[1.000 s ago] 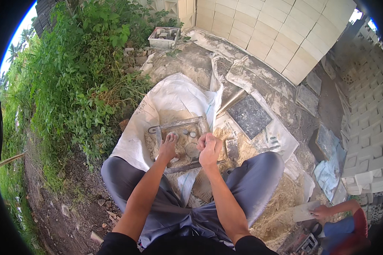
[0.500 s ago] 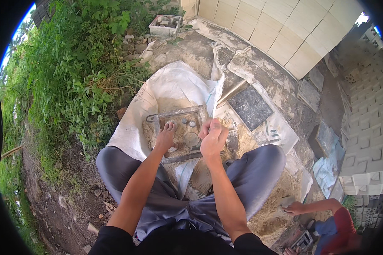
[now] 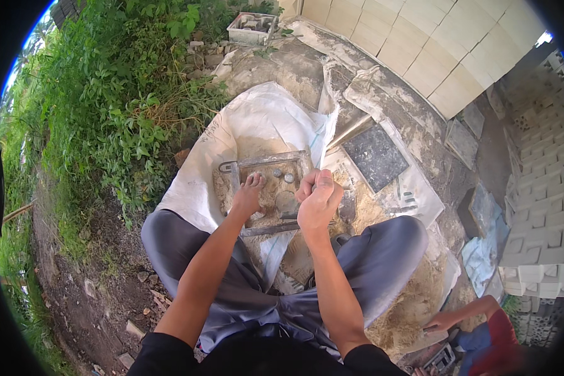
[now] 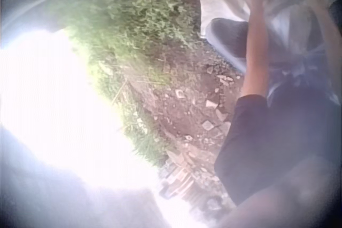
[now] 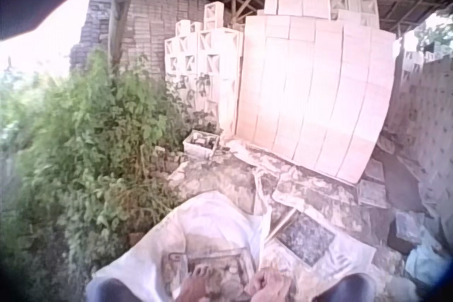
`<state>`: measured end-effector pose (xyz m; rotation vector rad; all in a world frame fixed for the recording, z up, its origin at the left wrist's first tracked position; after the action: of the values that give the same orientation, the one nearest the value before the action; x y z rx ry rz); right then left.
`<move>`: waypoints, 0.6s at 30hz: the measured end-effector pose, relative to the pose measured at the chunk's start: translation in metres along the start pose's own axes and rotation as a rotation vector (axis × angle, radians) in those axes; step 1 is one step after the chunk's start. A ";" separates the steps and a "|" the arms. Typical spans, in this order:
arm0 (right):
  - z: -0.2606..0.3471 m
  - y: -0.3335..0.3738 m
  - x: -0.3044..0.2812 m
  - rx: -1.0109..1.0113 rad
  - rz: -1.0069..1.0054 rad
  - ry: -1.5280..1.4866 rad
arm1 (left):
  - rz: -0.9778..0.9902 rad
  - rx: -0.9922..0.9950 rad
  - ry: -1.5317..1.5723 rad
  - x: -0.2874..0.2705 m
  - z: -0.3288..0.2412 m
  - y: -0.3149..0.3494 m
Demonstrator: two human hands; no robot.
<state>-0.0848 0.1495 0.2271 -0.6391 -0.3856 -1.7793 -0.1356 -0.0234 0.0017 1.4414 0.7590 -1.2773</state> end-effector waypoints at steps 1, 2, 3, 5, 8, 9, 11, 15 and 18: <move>-0.004 0.002 0.002 -0.021 0.021 0.041 | 0.004 0.005 0.006 -0.005 -0.001 -0.001; -0.008 0.005 0.005 -0.045 0.041 0.079 | 0.007 0.011 0.007 -0.006 -0.003 -0.001; -0.046 0.005 -0.009 0.021 0.068 0.163 | 0.023 0.028 -0.009 -0.003 -0.005 0.001; -0.058 0.012 0.009 -0.013 0.156 0.240 | 0.032 0.023 -0.046 0.005 0.007 -0.004; -0.052 0.014 0.023 -0.052 0.158 0.206 | -0.022 0.040 -0.040 0.017 0.012 -0.002; -0.038 0.017 0.032 -0.063 0.128 0.174 | -0.039 -0.001 -0.030 0.021 0.019 -0.004; -0.010 0.019 0.034 -0.097 0.090 0.126 | -0.073 0.045 -0.014 0.009 0.010 -0.007; -0.012 0.029 0.053 -0.153 0.179 0.197 | -0.121 0.060 0.013 0.000 0.008 -0.005; -0.067 0.034 0.054 -0.094 0.332 0.275 | -0.097 0.011 0.043 0.010 0.013 -0.002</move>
<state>-0.0781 0.0597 0.2035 -0.4829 -0.0058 -1.5438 -0.1389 -0.0372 -0.0075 1.4597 0.8605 -1.3292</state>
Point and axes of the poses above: each hand's wrist, its own y-axis away from the middle knuckle, its own x-axis out of the palm, z = x × y, the point moved 9 cm from there along -y, towards the middle knuckle, and after that the axes turned 14 degrees about -y, right-handed, at the moved point
